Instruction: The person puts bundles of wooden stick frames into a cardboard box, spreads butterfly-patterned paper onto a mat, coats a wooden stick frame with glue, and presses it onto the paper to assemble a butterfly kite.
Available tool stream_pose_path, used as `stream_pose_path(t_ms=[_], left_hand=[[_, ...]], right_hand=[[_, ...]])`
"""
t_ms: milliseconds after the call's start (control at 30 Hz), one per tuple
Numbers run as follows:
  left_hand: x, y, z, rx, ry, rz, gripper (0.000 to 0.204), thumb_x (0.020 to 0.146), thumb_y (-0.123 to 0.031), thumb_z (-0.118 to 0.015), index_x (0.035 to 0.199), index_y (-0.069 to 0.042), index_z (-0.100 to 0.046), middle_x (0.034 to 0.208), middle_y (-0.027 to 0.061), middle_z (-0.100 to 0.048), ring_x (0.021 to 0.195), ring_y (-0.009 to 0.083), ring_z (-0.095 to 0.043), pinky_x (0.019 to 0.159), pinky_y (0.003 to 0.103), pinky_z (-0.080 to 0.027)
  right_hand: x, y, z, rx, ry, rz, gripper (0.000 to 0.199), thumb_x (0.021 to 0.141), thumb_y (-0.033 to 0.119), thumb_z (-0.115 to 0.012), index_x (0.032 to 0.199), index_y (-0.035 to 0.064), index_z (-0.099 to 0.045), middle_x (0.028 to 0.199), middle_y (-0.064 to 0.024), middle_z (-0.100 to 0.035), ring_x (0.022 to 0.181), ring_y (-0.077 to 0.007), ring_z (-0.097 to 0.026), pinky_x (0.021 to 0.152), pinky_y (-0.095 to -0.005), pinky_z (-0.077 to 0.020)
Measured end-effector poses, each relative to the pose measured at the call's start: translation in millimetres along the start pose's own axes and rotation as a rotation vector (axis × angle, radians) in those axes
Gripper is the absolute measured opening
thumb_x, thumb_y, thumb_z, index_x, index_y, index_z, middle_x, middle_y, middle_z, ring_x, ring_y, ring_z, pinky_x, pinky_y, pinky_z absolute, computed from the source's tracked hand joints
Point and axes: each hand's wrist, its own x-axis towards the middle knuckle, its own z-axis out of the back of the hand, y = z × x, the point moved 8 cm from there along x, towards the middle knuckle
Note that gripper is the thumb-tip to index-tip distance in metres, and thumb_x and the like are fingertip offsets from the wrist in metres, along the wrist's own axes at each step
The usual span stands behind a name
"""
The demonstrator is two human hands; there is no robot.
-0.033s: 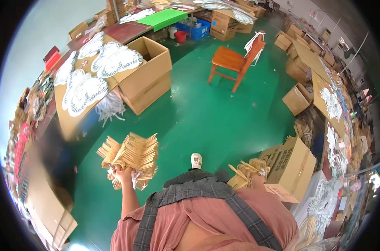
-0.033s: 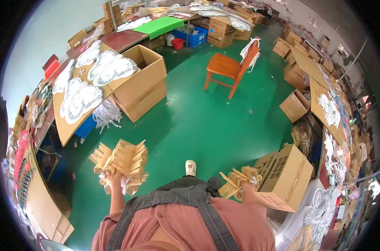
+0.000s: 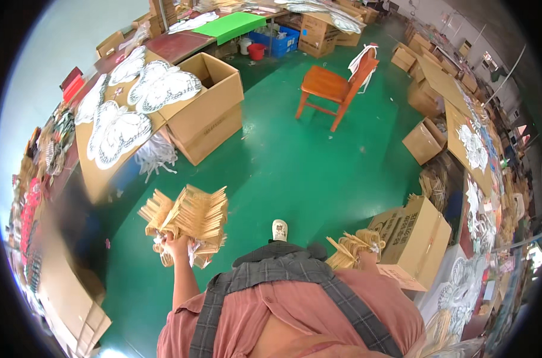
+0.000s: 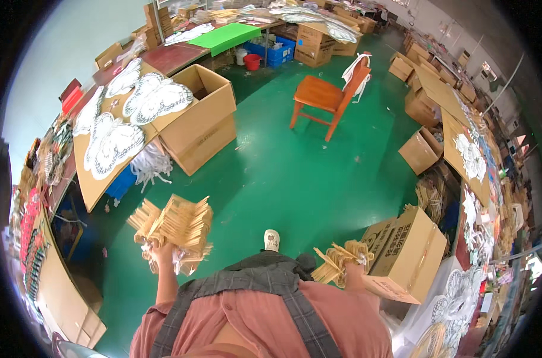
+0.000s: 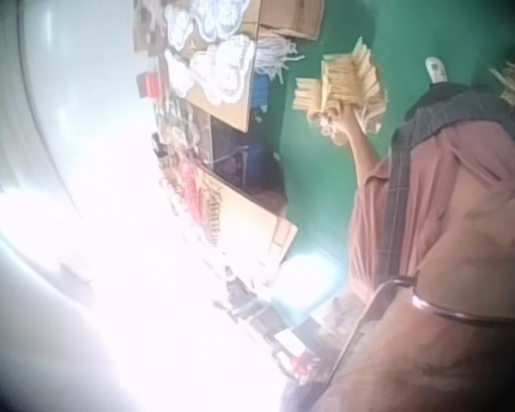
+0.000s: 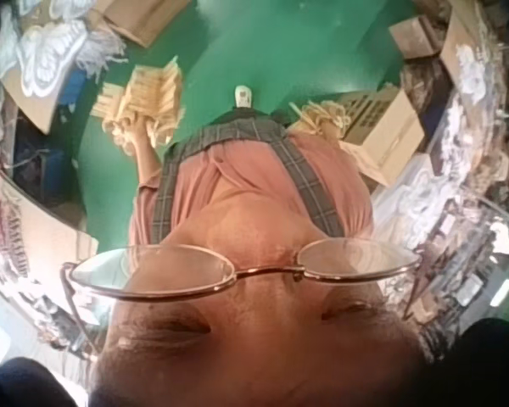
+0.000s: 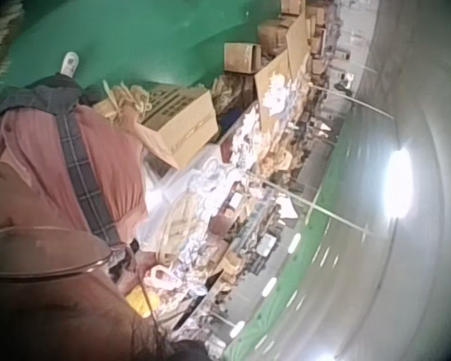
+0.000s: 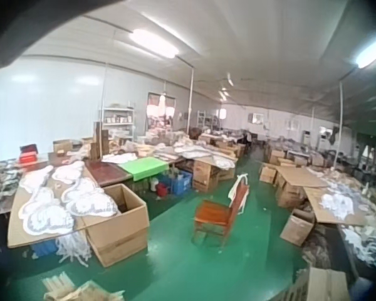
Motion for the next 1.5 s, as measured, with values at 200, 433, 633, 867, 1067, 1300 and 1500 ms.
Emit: stream_pose_path(t_ms=[200, 433, 633, 867, 1067, 1300, 1500], left_hand=[[51.3, -120.7, -91.1, -0.215, 0.165, -0.066, 0.051, 0.055, -0.013, -0.070, 0.104, -0.001, -0.062, 0.112, 0.0191, -0.046, 0.100, 0.0280, -0.048, 0.090, 0.035, -0.039], [94.0, -177.6, -120.0, -0.347, 0.223, -0.096, 0.042, 0.059, -0.011, -0.069, 0.099, 0.001, -0.062, 0.108, 0.0171, -0.051, 0.100, 0.0290, -0.049, 0.086, 0.037, -0.041], [109.6, -348.5, -162.8, -0.304, 0.229, -0.301, 0.043, 0.061, -0.009, -0.068, 0.103, -0.004, -0.063, 0.111, 0.0171, -0.052, 0.100, 0.0294, -0.052, 0.086, 0.035, -0.043], [176.7, -447.8, -224.5, -0.435, 0.319, -0.282, 0.042, 0.056, -0.020, -0.075, 0.094, -0.006, -0.067, 0.114, 0.0188, -0.039, 0.109, 0.0335, -0.040, 0.098, 0.037, -0.033], [255.4, -465.8, -320.2, -0.659, 0.384, -0.139, 0.043, 0.054, -0.020, -0.072, 0.094, -0.003, -0.065, 0.121, 0.0244, -0.036, 0.114, 0.0365, -0.039, 0.099, 0.037, -0.032], [293.4, -508.0, -363.5, -0.605, 0.287, -0.196, 0.043, 0.054, -0.022, -0.074, 0.093, -0.004, -0.065, 0.121, 0.0230, -0.035, 0.113, 0.0351, -0.041, 0.099, 0.036, -0.033], [328.3, -486.0, -379.4, -0.462, 0.190, -0.124, 0.051, 0.050, -0.027, -0.080, 0.095, -0.009, -0.066, 0.119, 0.0224, -0.039, 0.115, 0.0342, -0.040, 0.099, 0.035, -0.033]], right_hand=[[53.9, -9.8, -8.7, -0.388, 0.038, -0.331, 0.042, 0.077, 0.008, -0.056, 0.118, 0.0095, -0.044, 0.079, -0.0089, -0.057, 0.059, -0.0176, -0.054, 0.046, -0.0332, -0.0429], [121.2, 172.2, -168.6, -0.362, 0.103, -0.107, 0.055, 0.065, 0.005, -0.064, 0.116, 0.0032, -0.043, 0.097, -0.0125, -0.056, 0.078, -0.0225, -0.058, 0.061, -0.0334, -0.0486], [160.9, 255.8, -221.0, -0.018, 0.346, 0.217, 0.061, 0.064, -0.002, -0.060, 0.121, -0.0006, -0.040, 0.101, -0.0131, -0.055, 0.084, -0.0238, -0.057, 0.065, -0.0335, -0.0505], [176.0, 314.4, -202.3, -0.600, 0.194, 0.077, 0.029, 0.074, 0.007, -0.050, 0.102, 0.0057, -0.056, 0.079, -0.0078, -0.057, 0.071, -0.0180, -0.057, 0.062, -0.0342, -0.0471], [311.9, 174.6, -67.9, -0.380, 0.112, 0.136, 0.027, 0.075, 0.000, -0.058, 0.101, 0.0034, -0.050, 0.072, -0.0075, -0.054, 0.054, -0.0171, -0.051, 0.040, -0.0311, -0.0382], [364.8, 304.9, -248.2, -0.168, 0.471, -0.087, 0.029, 0.073, 0.001, -0.059, 0.101, 0.0026, -0.050, 0.074, -0.0080, -0.055, 0.056, -0.0172, -0.053, 0.042, -0.0310, -0.0398], [411.4, 369.8, -321.9, -0.018, 0.694, -0.397, 0.031, 0.072, 0.001, -0.060, 0.101, 0.0018, -0.050, 0.076, -0.0085, -0.056, 0.058, -0.0173, -0.054, 0.044, -0.0310, -0.0415]])
